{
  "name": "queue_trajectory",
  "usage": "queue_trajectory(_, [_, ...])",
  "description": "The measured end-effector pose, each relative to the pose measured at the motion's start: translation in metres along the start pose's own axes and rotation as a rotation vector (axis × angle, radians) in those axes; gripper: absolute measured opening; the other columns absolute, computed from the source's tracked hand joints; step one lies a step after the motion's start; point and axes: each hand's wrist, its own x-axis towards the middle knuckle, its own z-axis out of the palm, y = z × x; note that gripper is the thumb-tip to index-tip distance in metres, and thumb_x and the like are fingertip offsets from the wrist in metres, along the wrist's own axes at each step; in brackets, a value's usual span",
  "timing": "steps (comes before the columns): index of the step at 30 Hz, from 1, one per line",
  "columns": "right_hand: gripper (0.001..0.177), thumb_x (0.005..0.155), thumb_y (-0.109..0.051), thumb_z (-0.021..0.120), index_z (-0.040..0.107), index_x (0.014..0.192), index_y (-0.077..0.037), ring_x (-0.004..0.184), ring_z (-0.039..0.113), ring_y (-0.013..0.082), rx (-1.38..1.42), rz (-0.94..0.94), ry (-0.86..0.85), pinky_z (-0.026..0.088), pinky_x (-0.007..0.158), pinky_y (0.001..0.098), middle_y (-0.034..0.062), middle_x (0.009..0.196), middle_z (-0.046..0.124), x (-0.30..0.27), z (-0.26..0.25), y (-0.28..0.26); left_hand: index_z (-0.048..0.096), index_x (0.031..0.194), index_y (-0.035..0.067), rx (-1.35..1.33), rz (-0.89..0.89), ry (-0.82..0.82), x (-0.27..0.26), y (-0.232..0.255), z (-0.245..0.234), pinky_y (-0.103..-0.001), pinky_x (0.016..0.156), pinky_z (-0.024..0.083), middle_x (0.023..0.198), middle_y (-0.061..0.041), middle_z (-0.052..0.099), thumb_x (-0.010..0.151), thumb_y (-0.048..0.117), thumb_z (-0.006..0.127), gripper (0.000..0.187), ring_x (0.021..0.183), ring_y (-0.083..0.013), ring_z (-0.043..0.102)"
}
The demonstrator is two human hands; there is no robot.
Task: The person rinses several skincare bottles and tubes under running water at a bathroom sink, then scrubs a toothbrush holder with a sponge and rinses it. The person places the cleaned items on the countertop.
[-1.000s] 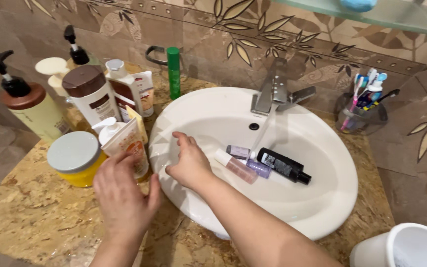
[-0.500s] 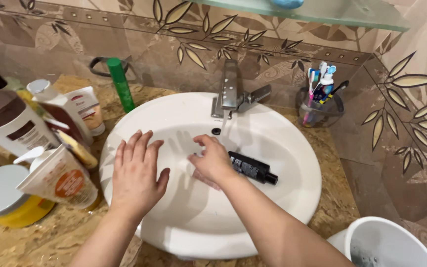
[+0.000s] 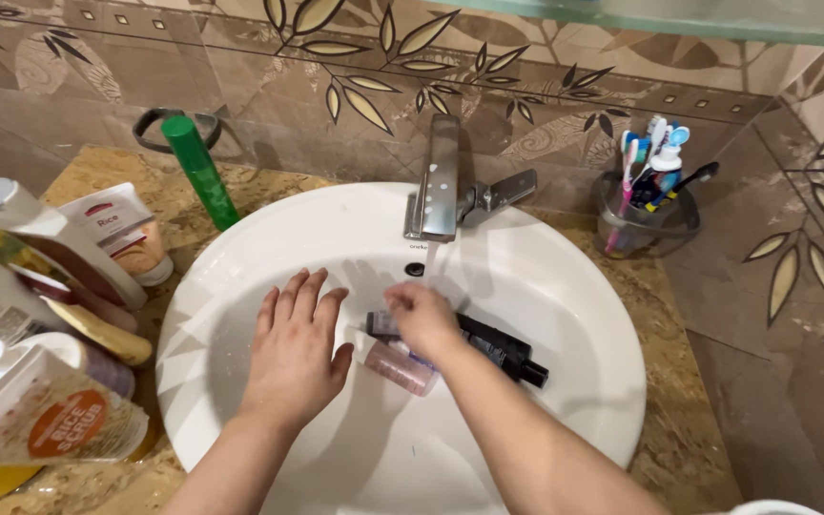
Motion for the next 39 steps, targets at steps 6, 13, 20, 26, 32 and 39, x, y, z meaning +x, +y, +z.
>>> queue_trajectory(6, [0.041, 0.087, -0.026, 0.074, 0.067, 0.125, -0.013, 0.110, 0.068, 0.0322, -0.418, 0.105, -0.316, 0.054, 0.096, 0.0416, 0.0118, 0.113, 0.072, -0.023, 0.021, -0.002, 0.051, 0.141, 0.015, -0.028, -0.068, -0.113, 0.003, -0.008, 0.019, -0.049, 0.118, 0.023, 0.157, -0.012, 0.039, 0.074, 0.021, 0.075, 0.071, 0.144, -0.0313, 0.031])
queue_trajectory(13, [0.082, 0.080, -0.016, 0.074, 0.041, 0.155, -0.011, 0.126, 0.057, 0.0344, -0.670, -0.237, -0.289, 0.048, 0.102, 0.0451, 0.0169, 0.135, 0.059, -0.031, 0.043, 0.033, 0.048, 0.144, 0.015, -0.056, -0.106, -0.224, 0.003, -0.010, 0.040, -0.048, 0.117, 0.024, 0.158, -0.011, 0.037, 0.076, 0.023, 0.077, 0.074, 0.144, -0.0297, 0.030])
queue_trajectory(20, [0.066, 0.070, -0.027, 0.086, 0.061, 0.127, -0.006, 0.112, 0.065, 0.0356, -0.304, 0.030, -0.135, 0.051, 0.096, 0.0432, 0.0168, 0.116, 0.068, -0.021, 0.023, 0.014, 0.041, 0.146, 0.013, -0.327, -0.314, -0.257, 0.014, -0.005, 0.060, -0.043, 0.111, 0.039, 0.153, -0.010, 0.042, 0.080, 0.022, 0.075, 0.075, 0.136, -0.0318, 0.044])
queue_trajectory(26, [0.036, 0.075, -0.028, 0.081, 0.073, 0.095, 0.000, 0.077, 0.075, 0.0220, 0.327, -0.052, -0.041, 0.060, 0.069, 0.0356, 0.0112, 0.084, 0.077, -0.006, -0.002, 0.023, 0.037, 0.150, 0.009, -0.615, -0.380, -0.261, 0.029, 0.013, 0.081, -0.043, 0.103, 0.049, 0.142, -0.019, 0.054, 0.078, 0.013, 0.073, 0.080, 0.124, -0.0362, 0.059])
queue_trajectory(32, [0.042, 0.083, -0.041, 0.078, 0.071, 0.098, -0.002, 0.078, 0.072, 0.0191, 0.453, 0.019, 0.111, 0.059, 0.072, 0.0351, 0.0106, 0.087, 0.076, -0.016, -0.028, -0.019, 0.040, 0.144, 0.005, -0.833, -0.448, -0.368, 0.045, 0.045, 0.078, -0.039, 0.097, 0.055, 0.125, -0.017, 0.070, 0.081, 0.020, 0.073, 0.072, 0.114, -0.0313, 0.070])
queue_trajectory(39, [0.061, 0.072, -0.048, 0.084, 0.066, 0.110, -0.003, 0.084, 0.077, 0.0210, 0.247, -0.075, 0.178, 0.060, 0.076, 0.0338, 0.0106, 0.091, 0.078, -0.011, -0.053, -0.051, 0.049, 0.139, 0.006, -0.984, -0.384, -0.275, 0.049, 0.049, 0.071, -0.038, 0.095, 0.054, 0.122, -0.015, 0.072, 0.089, 0.016, 0.063, 0.052, 0.113, -0.0278, 0.070])
